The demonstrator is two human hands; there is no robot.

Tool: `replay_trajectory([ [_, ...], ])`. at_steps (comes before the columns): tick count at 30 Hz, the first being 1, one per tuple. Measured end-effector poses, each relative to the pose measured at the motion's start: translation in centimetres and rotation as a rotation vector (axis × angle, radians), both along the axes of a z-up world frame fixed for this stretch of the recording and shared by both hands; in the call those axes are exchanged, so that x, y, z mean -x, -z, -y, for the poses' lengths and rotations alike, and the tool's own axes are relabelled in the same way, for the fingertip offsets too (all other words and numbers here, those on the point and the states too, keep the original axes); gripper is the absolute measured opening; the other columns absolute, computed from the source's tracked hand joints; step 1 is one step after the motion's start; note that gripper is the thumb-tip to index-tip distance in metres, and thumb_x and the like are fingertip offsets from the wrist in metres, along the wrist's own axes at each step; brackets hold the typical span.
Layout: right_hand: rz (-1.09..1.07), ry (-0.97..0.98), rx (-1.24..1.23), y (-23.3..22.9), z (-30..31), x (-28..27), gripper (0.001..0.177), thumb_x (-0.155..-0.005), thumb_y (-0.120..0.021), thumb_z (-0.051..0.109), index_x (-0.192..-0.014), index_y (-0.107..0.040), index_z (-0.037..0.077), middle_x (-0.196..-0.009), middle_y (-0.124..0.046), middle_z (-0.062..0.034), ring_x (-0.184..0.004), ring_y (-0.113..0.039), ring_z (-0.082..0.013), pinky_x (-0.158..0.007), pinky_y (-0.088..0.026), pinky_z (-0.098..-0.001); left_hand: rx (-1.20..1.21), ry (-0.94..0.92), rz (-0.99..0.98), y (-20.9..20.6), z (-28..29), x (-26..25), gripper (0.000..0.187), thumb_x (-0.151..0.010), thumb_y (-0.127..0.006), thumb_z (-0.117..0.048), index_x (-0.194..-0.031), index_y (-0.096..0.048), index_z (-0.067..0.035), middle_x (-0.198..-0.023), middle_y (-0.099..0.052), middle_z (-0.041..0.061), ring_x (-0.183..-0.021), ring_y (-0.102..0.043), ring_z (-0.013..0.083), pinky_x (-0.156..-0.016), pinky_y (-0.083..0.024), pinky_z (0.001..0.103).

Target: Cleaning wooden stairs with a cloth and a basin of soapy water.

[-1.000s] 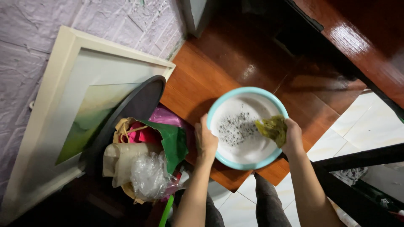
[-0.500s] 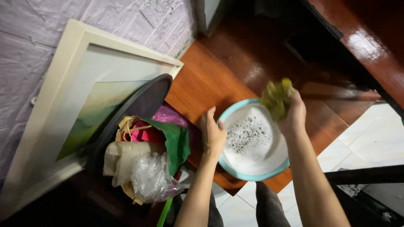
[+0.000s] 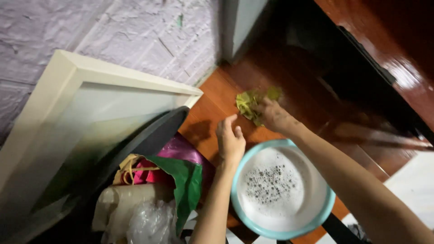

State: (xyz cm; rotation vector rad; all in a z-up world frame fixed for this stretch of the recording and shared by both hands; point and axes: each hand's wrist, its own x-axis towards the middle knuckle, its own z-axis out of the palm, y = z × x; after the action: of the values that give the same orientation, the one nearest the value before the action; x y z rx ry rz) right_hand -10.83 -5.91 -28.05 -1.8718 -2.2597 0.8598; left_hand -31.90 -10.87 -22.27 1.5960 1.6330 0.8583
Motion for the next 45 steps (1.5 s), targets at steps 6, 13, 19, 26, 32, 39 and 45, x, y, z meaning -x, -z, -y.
replay_trajectory([
  [6, 0.173, -0.241, 0.076, -4.7, -0.7, 1.2, 0.053, -0.087, -0.069, 0.026, -0.138, -0.058, 0.015, -0.137, -0.056, -0.0087, -0.125, -0.053, -0.0321, -0.101, -0.051, -0.0445, 0.053, -0.029, 0.025, 2.2, 0.2, -0.1, 0.042, -0.084, -0.067, 0.002, -0.124, -0.059, -0.005, -0.12, -0.062, 0.021, -0.117, -0.056, 0.0412, -0.104, -0.042, 0.053],
  [13, 0.199, -0.033, 0.118, -4.7, -1.7, 4.7, 0.054, -0.081, -0.075, 0.027, -0.13, -0.055, 0.015, -0.129, -0.054, -0.0134, -0.121, -0.052, -0.037, -0.097, -0.053, -0.0444, 0.107, -0.065, 0.039, 2.6, -0.2, 0.1, 0.041, -0.084, -0.068, 0.002, -0.123, -0.061, -0.004, -0.119, -0.061, 0.022, -0.116, -0.054, 0.0434, -0.102, -0.042, 0.053],
  [19, 0.234, 0.108, 0.246, -3.8, -0.6, 1.0, 0.045, -0.097, -0.048, 0.0, -0.136, -0.055, 0.02, -0.137, -0.057, -0.0161, -0.11, -0.065, -0.0385, -0.09, -0.059, -0.0435, 0.156, -0.094, 0.004, 2.5, -0.4, 1.3, 0.038, -0.085, -0.067, 0.004, -0.122, -0.063, -0.004, -0.119, -0.063, 0.02, -0.114, -0.056, 0.0406, -0.1, -0.044, 0.049],
  [26, 0.081, 0.201, -0.046, 0.8, -5.6, 5.1, 0.061, -0.086, -0.049, -0.008, -0.144, -0.056, 0.01, -0.135, -0.06, -0.023, -0.123, -0.058, -0.0435, -0.105, -0.048, -0.0501, 0.095, -0.159, 0.048, 2.8, -0.9, 1.5, 0.036, -0.087, -0.063, 0.006, -0.122, -0.062, -0.003, -0.119, -0.066, 0.017, -0.114, -0.06, 0.0347, -0.098, -0.049, 0.044],
  [32, -0.091, -0.036, -0.207, 0.7, -9.9, 13.1, 0.065, -0.09, -0.05, -0.002, -0.147, -0.054, 0.027, -0.151, -0.05, -0.0157, -0.136, -0.045, -0.0395, -0.113, -0.041, -0.0437, -0.025, -0.247, 0.175, 3.6, -2.1, 2.0, 0.041, -0.088, -0.05, 0.012, -0.125, -0.061, -0.002, -0.121, -0.062, 0.017, -0.114, -0.062, 0.0304, -0.1, -0.051, 0.04],
  [39, -0.182, -0.011, -0.102, -2.5, -4.2, 3.5, 0.08, -0.076, -0.047, -0.007, -0.152, -0.05, 0.019, -0.161, -0.039, -0.0129, -0.145, -0.041, -0.0351, -0.115, -0.04, -0.0408, 0.044, -0.171, 0.171, 1.8, -5.1, -0.8, 0.036, -0.089, -0.056, 0.009, -0.122, -0.063, -0.003, -0.115, -0.066, 0.015, -0.105, -0.064, 0.0294, -0.093, -0.053, 0.04],
  [45, -0.074, 0.198, 0.016, 0.9, 4.5, -6.2, 0.078, -0.075, -0.042, -0.006, -0.153, -0.041, 0.007, -0.162, -0.03, -0.019, -0.149, -0.028, -0.0366, -0.121, -0.023, -0.0433, 0.028, 0.007, 0.07, 2.7, -6.0, -3.7, 0.032, -0.086, -0.062, 0.008, -0.115, -0.066, -0.003, -0.115, -0.069, 0.015, -0.11, -0.063, 0.0321, -0.096, -0.05, 0.042],
])
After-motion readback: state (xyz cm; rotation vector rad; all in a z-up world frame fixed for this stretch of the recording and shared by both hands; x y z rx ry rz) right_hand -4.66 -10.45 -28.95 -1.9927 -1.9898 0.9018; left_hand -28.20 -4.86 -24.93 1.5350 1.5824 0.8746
